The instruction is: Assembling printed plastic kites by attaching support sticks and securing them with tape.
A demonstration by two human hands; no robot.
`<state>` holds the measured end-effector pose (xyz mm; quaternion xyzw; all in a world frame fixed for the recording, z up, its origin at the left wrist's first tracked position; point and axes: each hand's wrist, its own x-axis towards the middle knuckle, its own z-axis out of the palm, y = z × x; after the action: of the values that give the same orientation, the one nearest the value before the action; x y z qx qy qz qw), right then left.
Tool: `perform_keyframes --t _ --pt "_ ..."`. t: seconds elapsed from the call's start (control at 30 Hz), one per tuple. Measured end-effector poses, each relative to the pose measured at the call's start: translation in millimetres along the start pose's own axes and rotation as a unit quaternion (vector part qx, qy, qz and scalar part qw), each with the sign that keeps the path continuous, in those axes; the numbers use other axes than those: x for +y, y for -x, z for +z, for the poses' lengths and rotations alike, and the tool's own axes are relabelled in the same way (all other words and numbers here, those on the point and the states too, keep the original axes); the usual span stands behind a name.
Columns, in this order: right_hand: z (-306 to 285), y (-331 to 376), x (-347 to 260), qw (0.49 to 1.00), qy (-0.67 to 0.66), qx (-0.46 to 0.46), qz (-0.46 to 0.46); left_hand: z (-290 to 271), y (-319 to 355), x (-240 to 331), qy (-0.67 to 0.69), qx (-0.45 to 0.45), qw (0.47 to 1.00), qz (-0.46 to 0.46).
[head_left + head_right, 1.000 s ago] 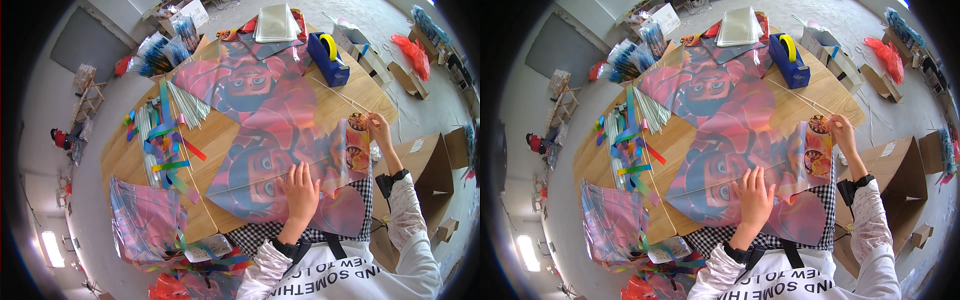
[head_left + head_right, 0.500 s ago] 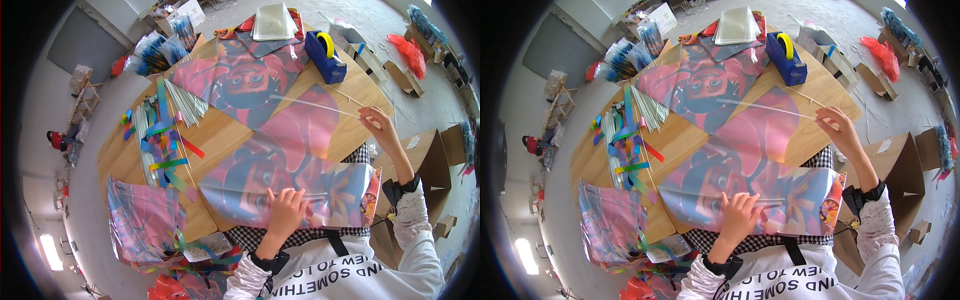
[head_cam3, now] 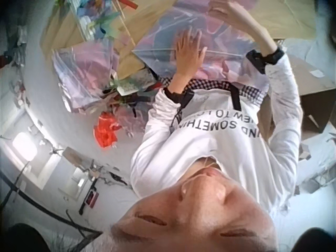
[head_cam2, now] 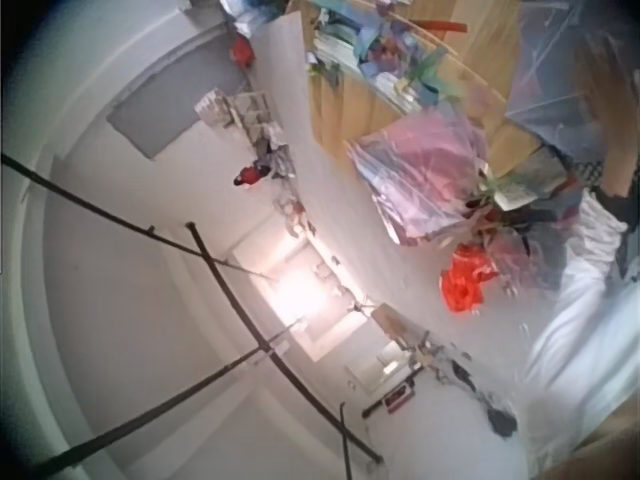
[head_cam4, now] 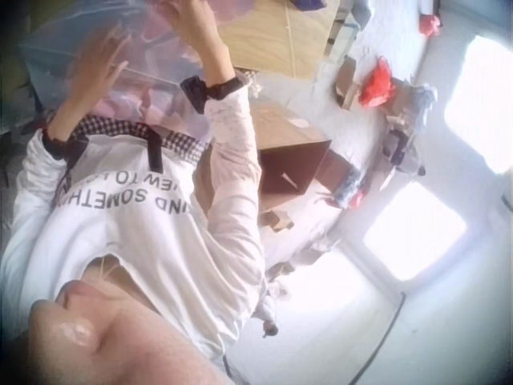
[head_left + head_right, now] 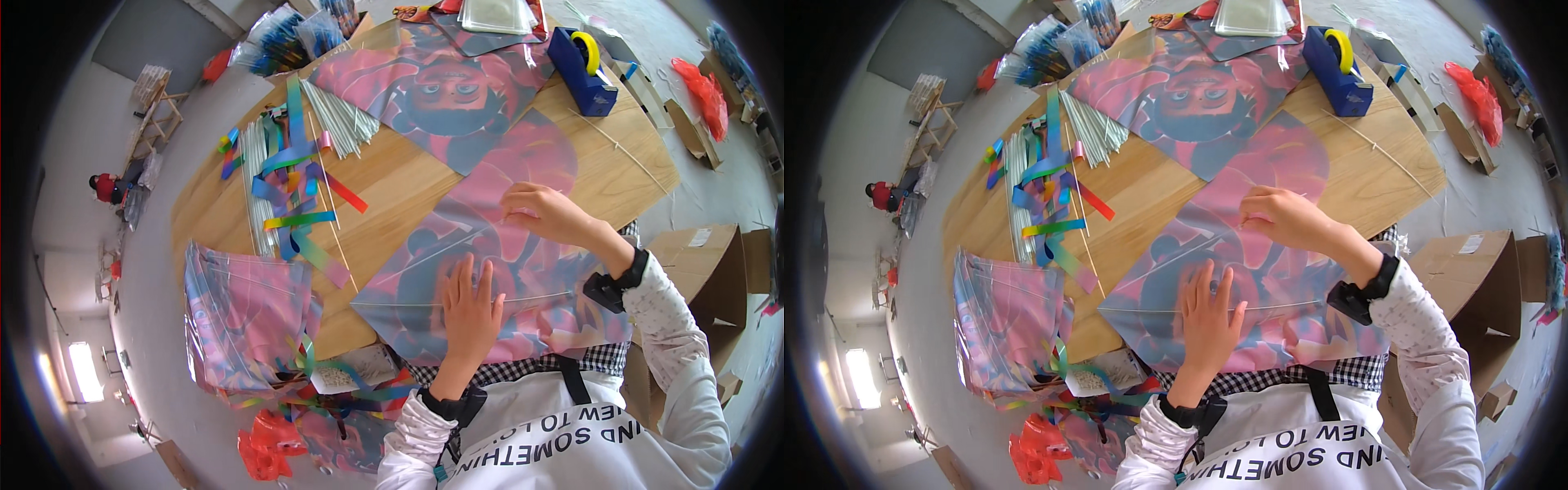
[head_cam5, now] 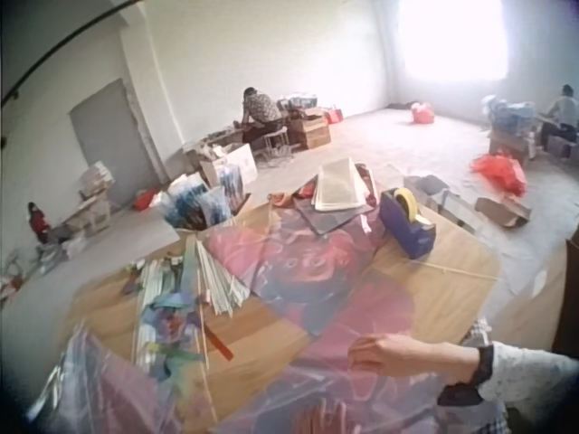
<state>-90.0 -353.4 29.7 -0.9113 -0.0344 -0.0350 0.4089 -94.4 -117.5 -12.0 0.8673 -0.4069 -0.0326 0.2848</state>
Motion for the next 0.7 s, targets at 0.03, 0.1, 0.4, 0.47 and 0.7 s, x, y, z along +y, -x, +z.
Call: perform_keyframes --t 0.03,0.1,0.4,0.47,0.7 --pt "5.4 -6.5 1.2 1.0 -0.002 -0.003 -0.001 2.1 -1.5 -1.2 -0.023 -0.008 1.0 -0.011" --pt "13.8 -18.8 4.0 0.999 0.018 -0.005 -0.034 8.0 -2.5 -3.4 -0.047 -0.016 0.998 -0.025" --pt "18.1 -26.6 27.3 0.996 0.085 -0.016 -0.015 24.1 -2.3 18.6 0.037 -0.088 0.992 0.078" --pt "16.2 -14.8 32.3 0.995 0.094 -0.014 -0.016 28.7 -0.7 18.8 0.019 -0.069 0.987 0.145" --pt "-1.6 22.1 24.9 0.99 0.133 -0.025 0.03 37.4 -3.8 31.0 0.036 -0.025 0.992 0.119"
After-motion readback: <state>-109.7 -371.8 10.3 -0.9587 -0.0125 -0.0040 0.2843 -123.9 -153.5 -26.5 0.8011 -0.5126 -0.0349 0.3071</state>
